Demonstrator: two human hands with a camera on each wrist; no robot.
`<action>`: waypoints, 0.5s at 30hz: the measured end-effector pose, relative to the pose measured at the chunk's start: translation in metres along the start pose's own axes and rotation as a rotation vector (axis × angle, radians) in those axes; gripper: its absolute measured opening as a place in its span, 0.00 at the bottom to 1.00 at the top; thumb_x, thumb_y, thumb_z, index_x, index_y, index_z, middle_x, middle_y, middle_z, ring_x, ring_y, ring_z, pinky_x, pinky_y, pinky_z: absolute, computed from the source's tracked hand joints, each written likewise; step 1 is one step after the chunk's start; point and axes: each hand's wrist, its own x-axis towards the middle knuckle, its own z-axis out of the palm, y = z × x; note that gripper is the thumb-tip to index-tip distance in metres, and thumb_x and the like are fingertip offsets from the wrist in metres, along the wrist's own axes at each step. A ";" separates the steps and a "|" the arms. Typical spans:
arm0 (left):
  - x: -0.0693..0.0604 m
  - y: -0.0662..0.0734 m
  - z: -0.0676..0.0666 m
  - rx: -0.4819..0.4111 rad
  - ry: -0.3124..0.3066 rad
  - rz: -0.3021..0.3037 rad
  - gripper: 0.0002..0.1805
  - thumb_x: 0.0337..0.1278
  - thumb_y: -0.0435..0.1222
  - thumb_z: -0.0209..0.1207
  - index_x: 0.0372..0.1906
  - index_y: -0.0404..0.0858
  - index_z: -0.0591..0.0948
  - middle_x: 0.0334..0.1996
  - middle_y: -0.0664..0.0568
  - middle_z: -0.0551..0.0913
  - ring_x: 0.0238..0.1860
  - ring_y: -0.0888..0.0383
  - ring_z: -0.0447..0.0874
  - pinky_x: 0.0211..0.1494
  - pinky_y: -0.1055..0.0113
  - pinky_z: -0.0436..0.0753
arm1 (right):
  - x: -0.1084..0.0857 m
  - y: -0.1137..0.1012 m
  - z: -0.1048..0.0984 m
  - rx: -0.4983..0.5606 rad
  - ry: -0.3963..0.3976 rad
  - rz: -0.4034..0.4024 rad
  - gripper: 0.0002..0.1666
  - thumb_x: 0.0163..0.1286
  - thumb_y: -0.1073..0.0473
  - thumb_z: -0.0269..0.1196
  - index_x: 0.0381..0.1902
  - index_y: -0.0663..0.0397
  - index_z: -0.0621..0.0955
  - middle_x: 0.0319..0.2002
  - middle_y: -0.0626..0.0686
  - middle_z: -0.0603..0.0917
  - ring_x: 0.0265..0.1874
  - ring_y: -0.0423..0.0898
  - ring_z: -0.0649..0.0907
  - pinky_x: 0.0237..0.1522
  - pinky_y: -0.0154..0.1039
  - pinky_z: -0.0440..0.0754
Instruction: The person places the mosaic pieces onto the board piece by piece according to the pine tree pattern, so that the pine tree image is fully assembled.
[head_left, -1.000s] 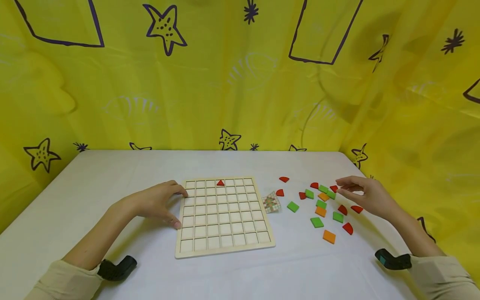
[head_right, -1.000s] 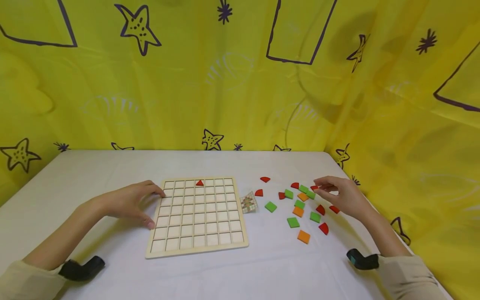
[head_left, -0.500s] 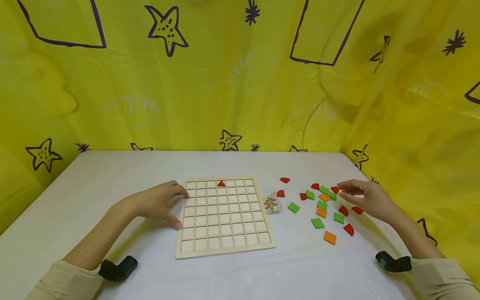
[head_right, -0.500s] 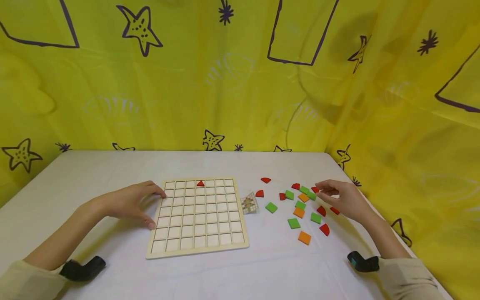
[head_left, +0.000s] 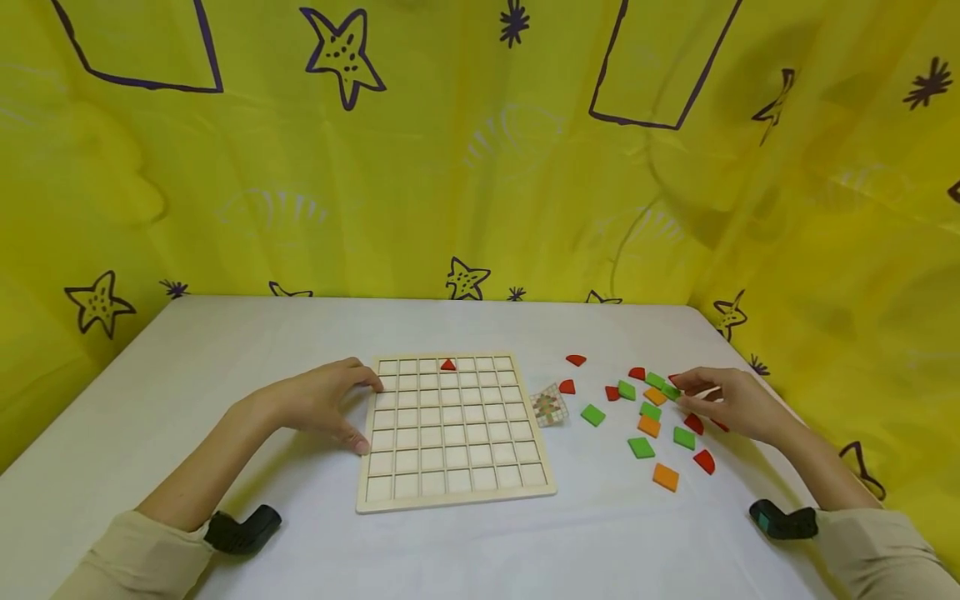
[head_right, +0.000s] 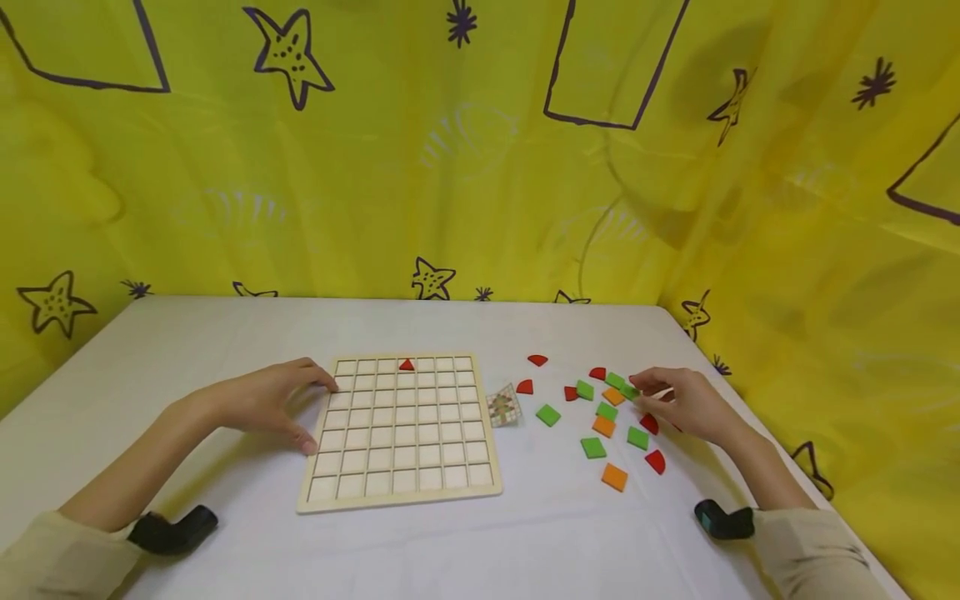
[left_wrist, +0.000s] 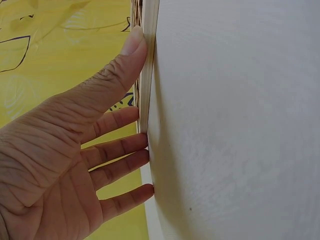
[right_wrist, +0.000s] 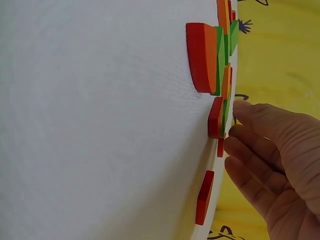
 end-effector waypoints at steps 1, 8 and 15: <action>-0.001 0.000 0.000 0.001 0.000 -0.005 0.44 0.37 0.56 0.81 0.59 0.39 0.78 0.59 0.44 0.77 0.62 0.43 0.74 0.69 0.42 0.71 | 0.002 0.000 0.001 -0.001 -0.006 0.000 0.20 0.68 0.61 0.71 0.55 0.63 0.85 0.46 0.56 0.89 0.43 0.47 0.85 0.43 0.28 0.83; 0.001 0.000 0.000 0.025 -0.005 -0.011 0.43 0.39 0.55 0.80 0.60 0.39 0.78 0.60 0.44 0.76 0.63 0.44 0.74 0.70 0.44 0.72 | 0.006 0.005 0.003 -0.004 -0.046 0.047 0.21 0.67 0.60 0.71 0.55 0.64 0.84 0.46 0.56 0.89 0.44 0.53 0.85 0.41 0.26 0.82; 0.000 0.000 0.000 0.022 -0.011 -0.023 0.43 0.38 0.55 0.80 0.60 0.39 0.78 0.59 0.45 0.76 0.62 0.45 0.74 0.69 0.44 0.72 | 0.012 0.008 0.005 -0.030 -0.061 0.036 0.21 0.67 0.60 0.71 0.55 0.65 0.84 0.45 0.56 0.88 0.44 0.54 0.85 0.42 0.27 0.82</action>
